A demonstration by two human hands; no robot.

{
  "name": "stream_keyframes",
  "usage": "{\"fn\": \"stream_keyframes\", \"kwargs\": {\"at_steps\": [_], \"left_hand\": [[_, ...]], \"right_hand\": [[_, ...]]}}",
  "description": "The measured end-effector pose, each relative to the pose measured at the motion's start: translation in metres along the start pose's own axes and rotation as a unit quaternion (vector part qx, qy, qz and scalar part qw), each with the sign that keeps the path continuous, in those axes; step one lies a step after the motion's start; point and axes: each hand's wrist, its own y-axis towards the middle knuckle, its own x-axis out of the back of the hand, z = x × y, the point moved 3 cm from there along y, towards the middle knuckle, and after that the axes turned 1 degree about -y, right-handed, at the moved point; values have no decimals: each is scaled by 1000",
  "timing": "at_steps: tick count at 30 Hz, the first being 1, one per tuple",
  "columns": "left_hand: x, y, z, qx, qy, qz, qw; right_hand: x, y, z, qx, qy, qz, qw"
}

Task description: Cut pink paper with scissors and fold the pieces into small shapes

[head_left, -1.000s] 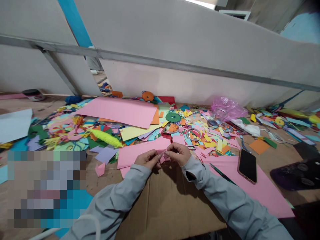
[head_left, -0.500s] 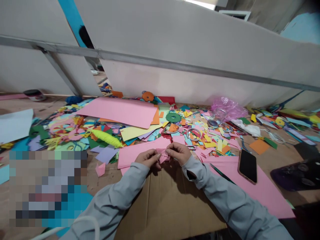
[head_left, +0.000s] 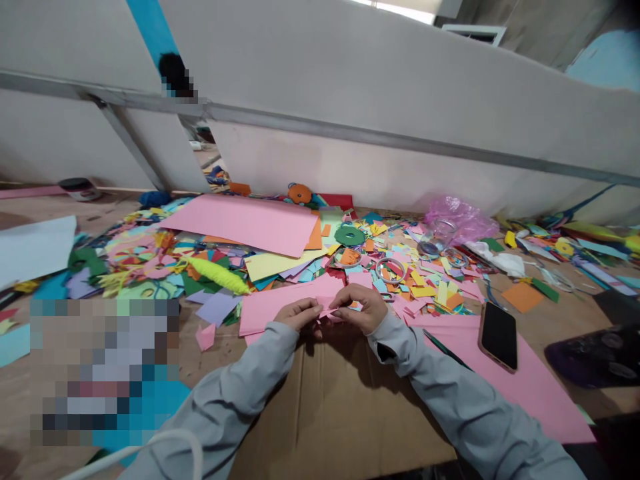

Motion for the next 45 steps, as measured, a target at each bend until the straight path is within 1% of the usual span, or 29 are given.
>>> {"fn": "stream_keyframes", "kwargs": {"at_steps": [2, 4, 7, 9, 17, 19, 22, 28, 32, 37, 40, 42, 45], "left_hand": [[-1, -1, 0, -13, -7, -16, 1000], [-3, -3, -1, -40, 5, -30, 999], [-7, -5, -3, -73, 37, -33, 996], [-9, -6, -3, -87, 51, -32, 994], [-12, -9, -2, -96, 64, -26, 993], [-12, -9, -2, -111, 77, -36, 990], [-10, -8, -2, -128, 97, -66, 985], [-5, -7, -4, -146, 113, -94, 978], [-3, -7, -2, -152, 141, -100, 973], [-3, -5, 2, -134, 147, -83, 976], [-3, -3, 2, -152, 193, -60, 968], [-3, -3, 2, -150, 224, -48, 962], [-1, -2, 4, -134, 237, -45, 961]], "right_hand": [[0, 0, -1, -22, 6, -5, 1000], [0, -1, -3, -60, 22, -20, 998], [-3, -3, -8, -116, 50, -58, 990], [-5, -4, -10, -134, 64, -74, 986], [-6, -5, -11, -140, 70, -96, 983], [-7, -6, -11, -136, 72, -96, 983], [-9, -7, -13, -134, 98, -92, 982], [-10, -5, -17, -188, 137, -69, 970], [-11, -5, -18, -198, 162, -64, 965], [-10, -6, -16, -183, 137, -70, 971], [-9, -6, -12, -171, 124, -74, 975], [-9, -6, -11, -176, 136, -68, 973], [-11, -6, -14, -188, 161, -43, 968]]}}
